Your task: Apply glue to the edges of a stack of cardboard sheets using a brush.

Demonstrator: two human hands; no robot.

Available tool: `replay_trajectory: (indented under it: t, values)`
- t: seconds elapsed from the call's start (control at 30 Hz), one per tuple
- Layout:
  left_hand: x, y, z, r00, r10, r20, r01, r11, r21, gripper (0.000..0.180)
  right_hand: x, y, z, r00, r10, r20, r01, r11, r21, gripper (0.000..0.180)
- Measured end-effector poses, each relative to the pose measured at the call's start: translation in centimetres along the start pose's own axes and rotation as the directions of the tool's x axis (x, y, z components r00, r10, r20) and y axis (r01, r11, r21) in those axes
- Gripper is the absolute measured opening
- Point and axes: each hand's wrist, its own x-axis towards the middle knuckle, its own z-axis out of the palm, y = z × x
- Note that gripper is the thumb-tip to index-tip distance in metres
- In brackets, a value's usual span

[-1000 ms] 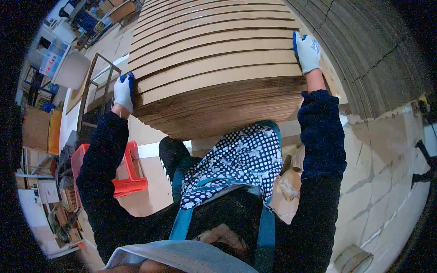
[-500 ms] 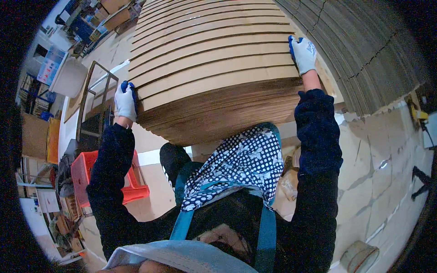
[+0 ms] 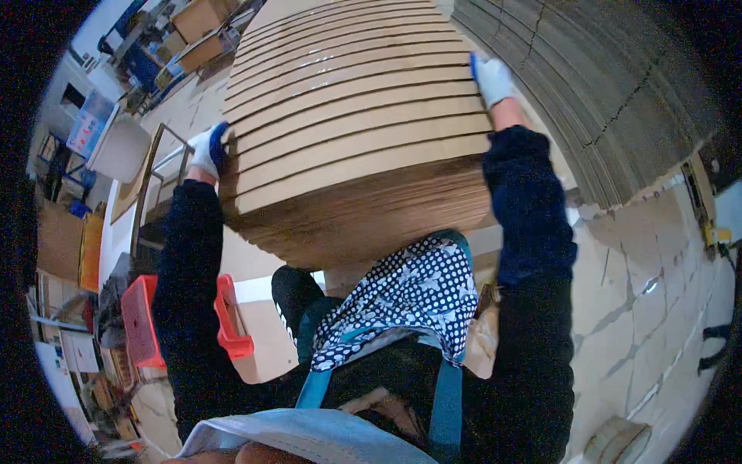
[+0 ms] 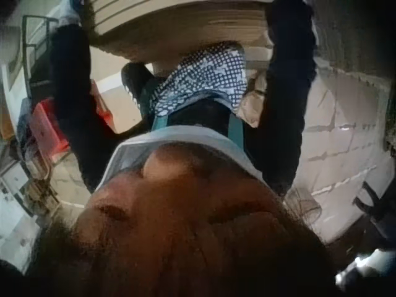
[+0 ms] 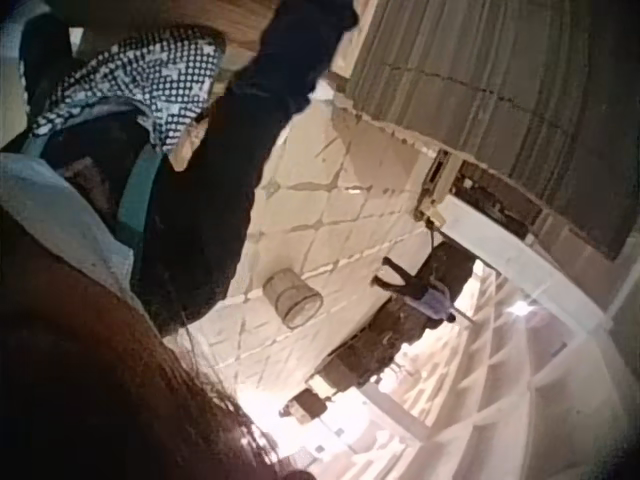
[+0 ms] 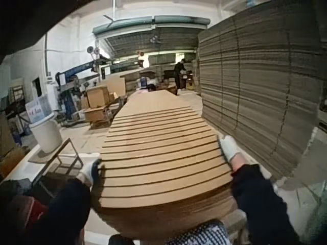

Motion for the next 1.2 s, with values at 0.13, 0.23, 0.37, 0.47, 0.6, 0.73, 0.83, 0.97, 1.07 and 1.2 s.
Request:
replay_trajectory:
  t: [0.13, 0.23, 0.37, 0.47, 0.6, 0.73, 0.83, 0.97, 1.07, 1.2]
  values:
    - [-0.7, 1.5, 4.9, 0.933, -0.291, -0.212, 0.288, 0.957, -0.042, 0.023, -0.9, 0.5, 2.2, 0.991, -0.134, 0.018, 0.135, 0.985, -0.103, 0.049]
    - [-1.5, 0.6, 3.7, 0.879, -0.284, -0.383, 0.413, 0.854, 0.317, 0.030, -2.4, -1.9, 0.7, 0.986, -0.068, 0.153, 0.069, 0.998, 0.000, 0.046]
    - [-0.8, -1.3, 3.0, 0.940, -0.061, -0.337, 0.224, 0.853, 0.471, 0.034, -2.1, -1.9, 0.8, 1.000, -0.011, 0.012, 0.010, 1.000, 0.026, 0.040]
    - [-0.6, -0.2, 3.8, 0.941, -0.203, -0.270, 0.297, 0.880, 0.370, 0.030, -2.0, 0.1, 1.6, 0.985, -0.147, -0.087, 0.138, 0.986, -0.097, 0.039]
    - [-0.3, 0.2, 1.8, 0.943, -0.332, 0.001, 0.331, 0.940, -0.077, 0.018, -1.5, 0.2, 0.9, 0.983, -0.125, 0.131, 0.126, 0.992, 0.001, 0.043]
    - [-3.6, -1.3, -0.6, 0.907, 0.417, 0.063, -0.415, 0.859, 0.299, 0.022, -4.7, -3.8, -1.4, 0.998, 0.068, 0.017, -0.068, 0.997, 0.022, 0.050]
    - [-4.6, 0.7, 2.4, 0.985, -0.081, -0.156, 0.101, 0.987, 0.127, 0.022, -4.6, -2.7, -2.6, 0.988, 0.084, 0.128, -0.068, 0.989, -0.129, 0.055]
    - [-5.8, 2.7, 4.6, 0.940, -0.117, -0.320, 0.231, 0.909, 0.348, 0.022, -3.8, -1.1, -1.7, 0.992, 0.094, 0.083, -0.090, 0.995, -0.053, 0.057]
    - [-5.9, 2.7, 4.5, 0.938, -0.065, -0.340, 0.213, 0.882, 0.421, 0.023, -3.7, -1.1, -1.3, 0.997, 0.057, 0.045, -0.054, 0.995, -0.082, 0.056]
    - [-5.5, 1.7, 3.8, 0.933, -0.169, -0.318, 0.272, 0.910, 0.313, 0.027, -4.2, -1.6, -1.9, 0.991, 0.063, 0.119, -0.050, 0.993, -0.108, 0.055]
